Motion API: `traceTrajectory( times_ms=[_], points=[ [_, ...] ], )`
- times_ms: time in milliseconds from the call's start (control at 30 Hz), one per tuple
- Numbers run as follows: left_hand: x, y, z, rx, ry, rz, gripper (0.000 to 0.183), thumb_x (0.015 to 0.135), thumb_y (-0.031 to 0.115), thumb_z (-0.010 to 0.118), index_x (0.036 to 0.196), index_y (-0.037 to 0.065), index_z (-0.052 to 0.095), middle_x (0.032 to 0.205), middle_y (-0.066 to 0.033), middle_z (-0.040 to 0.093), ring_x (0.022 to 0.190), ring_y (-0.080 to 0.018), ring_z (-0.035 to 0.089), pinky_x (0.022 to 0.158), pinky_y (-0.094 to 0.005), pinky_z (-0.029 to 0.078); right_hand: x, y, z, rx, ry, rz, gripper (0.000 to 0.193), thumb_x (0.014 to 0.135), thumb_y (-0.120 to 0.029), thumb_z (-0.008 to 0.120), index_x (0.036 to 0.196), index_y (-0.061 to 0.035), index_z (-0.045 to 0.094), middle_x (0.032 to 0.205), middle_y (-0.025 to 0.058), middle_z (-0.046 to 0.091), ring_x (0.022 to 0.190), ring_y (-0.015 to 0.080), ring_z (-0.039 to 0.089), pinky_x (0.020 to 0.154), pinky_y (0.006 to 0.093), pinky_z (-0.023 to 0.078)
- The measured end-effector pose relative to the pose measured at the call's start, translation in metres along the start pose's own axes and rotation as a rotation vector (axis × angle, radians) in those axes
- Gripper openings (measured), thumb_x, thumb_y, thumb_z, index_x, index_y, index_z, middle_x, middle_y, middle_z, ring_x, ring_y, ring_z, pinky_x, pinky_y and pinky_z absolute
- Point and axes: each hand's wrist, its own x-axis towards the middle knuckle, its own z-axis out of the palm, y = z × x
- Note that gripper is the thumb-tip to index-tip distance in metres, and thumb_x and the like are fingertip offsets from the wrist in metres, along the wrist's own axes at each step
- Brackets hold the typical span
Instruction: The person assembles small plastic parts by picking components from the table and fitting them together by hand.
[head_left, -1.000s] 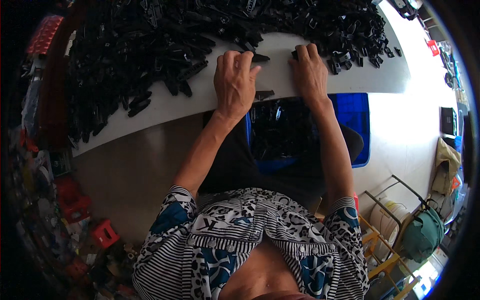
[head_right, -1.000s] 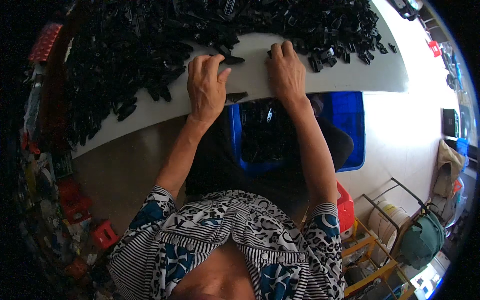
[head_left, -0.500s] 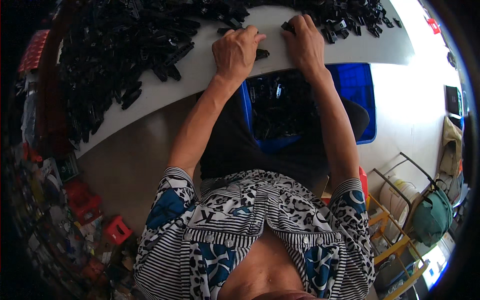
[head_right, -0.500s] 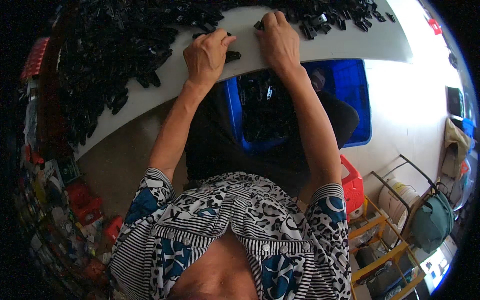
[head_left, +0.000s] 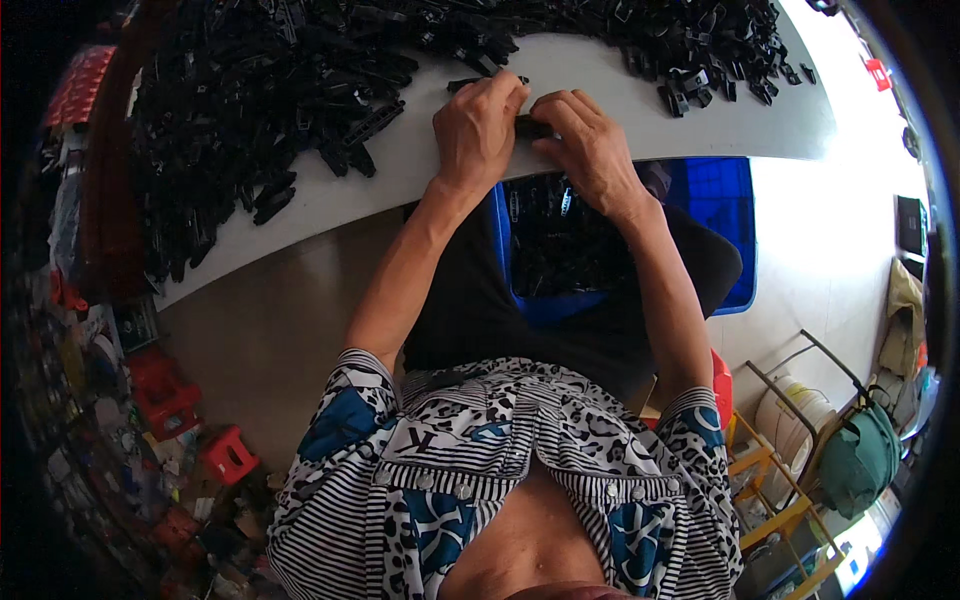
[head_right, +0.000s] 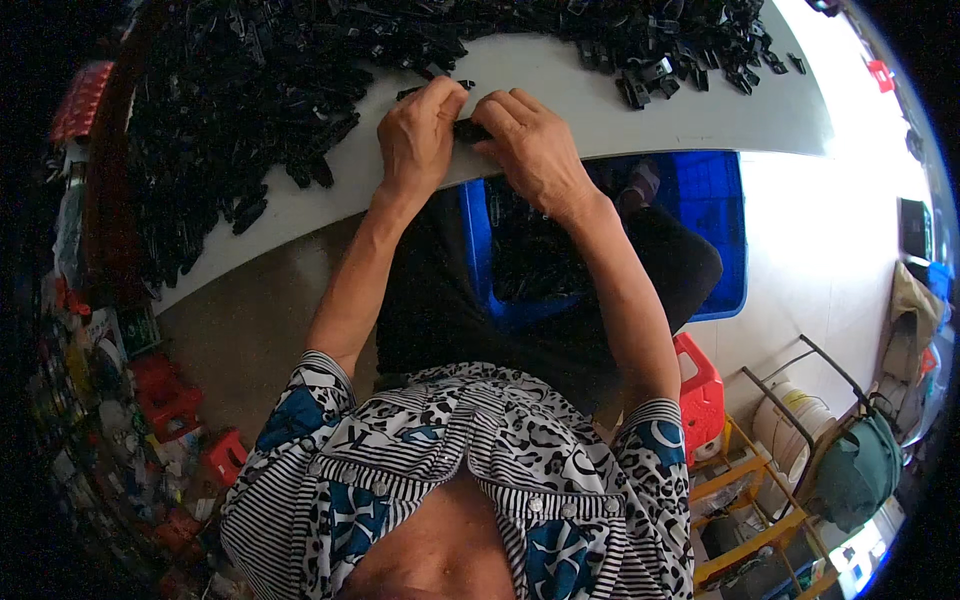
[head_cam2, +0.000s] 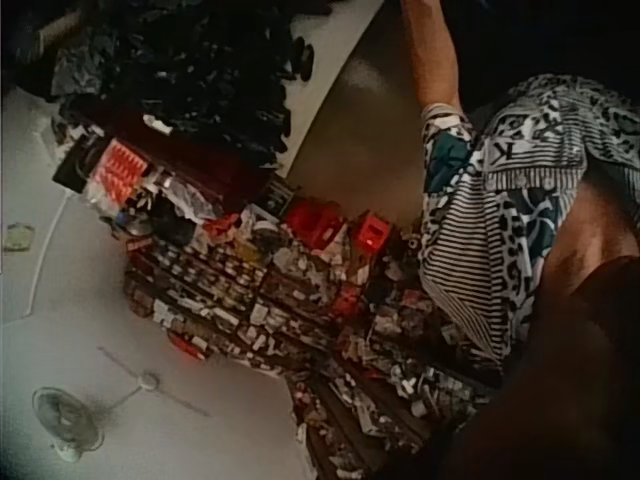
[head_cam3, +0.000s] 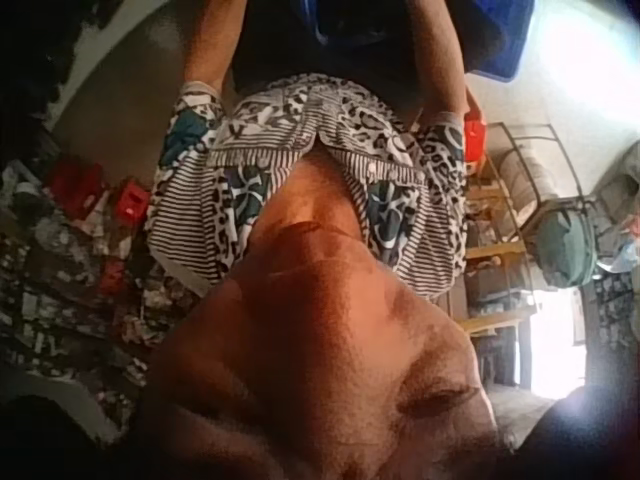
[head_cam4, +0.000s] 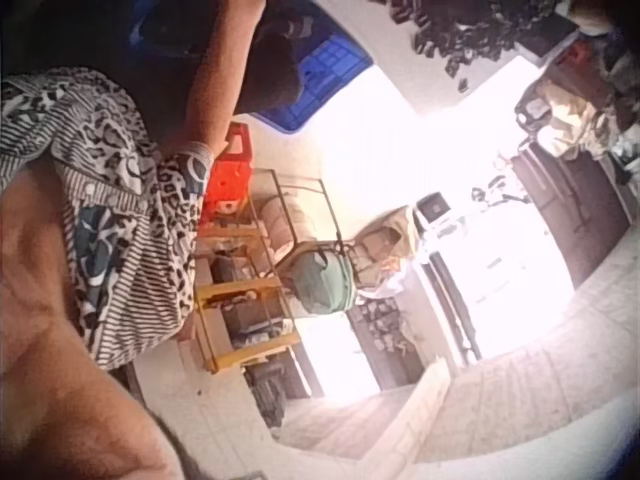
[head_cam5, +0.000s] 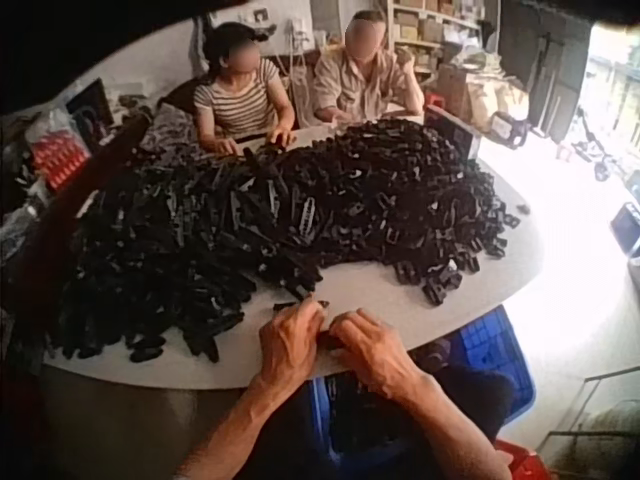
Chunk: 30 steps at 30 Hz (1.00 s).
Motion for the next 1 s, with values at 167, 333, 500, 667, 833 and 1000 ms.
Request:
traceTrajectory(
  times_ms=[167, 333, 500, 667, 833, 1000],
  points=[
    [-0.023, -0.004, -0.02, -0.155, -0.008, 0.21, 0.031, 0.072, 0.001, 0.079, 0.1, 0.004, 0.066, 0.094, -0.0085, 0.059, 0.092, -0.029, 0.058, 0.078, -0.0396, 0.05, -0.005, 0.008, -0.001, 0.134, 0.046, 0.128, 0.027, 0.082, -0.008, 0.07, 0.106, -0.0018, 0.058, 0.096, 0.0134, 0.061, 0.092, 0.0343, 0.061, 0.079, 0.0424, 0.05],
    [-0.026, -0.006, -0.017, -0.146, -0.049, 0.173, 0.032, 0.068, -0.002, 0.081, 0.097, 0.003, 0.069, 0.096, -0.0067, 0.059, 0.094, -0.0261, 0.059, 0.081, -0.0384, 0.051, -0.003, 0.0, -0.017, 0.258, 0.029, 0.344, 0.022, 0.087, -0.009, 0.068, 0.106, -0.0012, 0.059, 0.091, 0.0147, 0.063, 0.084, 0.0343, 0.064, 0.074, 0.0401, 0.051],
    [-0.028, -0.004, -0.022, -0.209, -0.023, 0.121, 0.026, 0.068, -0.002, 0.08, 0.091, 0.002, 0.068, 0.092, -0.0076, 0.058, 0.092, -0.027, 0.059, 0.08, -0.0392, 0.051, -0.004, -0.003, -0.024, 0.12, -0.031, 0.239, 0.023, 0.086, -0.009, 0.069, 0.105, -0.001, 0.059, 0.093, 0.0136, 0.063, 0.083, 0.0342, 0.065, 0.071, 0.0396, 0.053],
    [-0.032, -0.005, -0.028, -0.183, -0.022, 0.116, 0.028, 0.067, -0.002, 0.081, 0.092, 0.0, 0.069, 0.097, -0.0075, 0.062, 0.091, -0.0251, 0.062, 0.078, -0.0374, 0.052, 0.002, -0.006, -0.021, 0.008, -0.087, 0.133, 0.024, 0.081, -0.008, 0.072, 0.1, 0.0002, 0.061, 0.097, 0.0109, 0.059, 0.082, 0.0316, 0.065, 0.071, 0.0401, 0.055],
    [-0.037, -0.005, -0.032, -0.163, -0.015, 0.099, 0.028, 0.066, -0.003, 0.081, 0.091, 0.0, 0.069, 0.094, -0.0079, 0.063, 0.086, -0.0264, 0.063, 0.075, -0.0381, 0.052, 0.001, -0.008, -0.027, -0.132, -0.111, -0.007, 0.026, 0.076, -0.007, 0.074, 0.098, -0.0006, 0.062, 0.095, 0.0101, 0.057, 0.08, 0.03, 0.064, 0.069, 0.0386, 0.055],
    [-0.039, -0.002, -0.037, -0.203, -0.011, 0.138, 0.028, 0.064, -0.004, 0.081, 0.088, 0.0, 0.069, 0.086, -0.0082, 0.063, 0.082, -0.0277, 0.063, 0.072, -0.0385, 0.051, -0.006, -0.01, -0.027, -0.046, -0.158, -0.015, 0.025, 0.075, -0.004, 0.074, 0.096, -0.0004, 0.063, 0.091, 0.0108, 0.057, 0.075, 0.0314, 0.063, 0.064, 0.0397, 0.052]
  ],
)
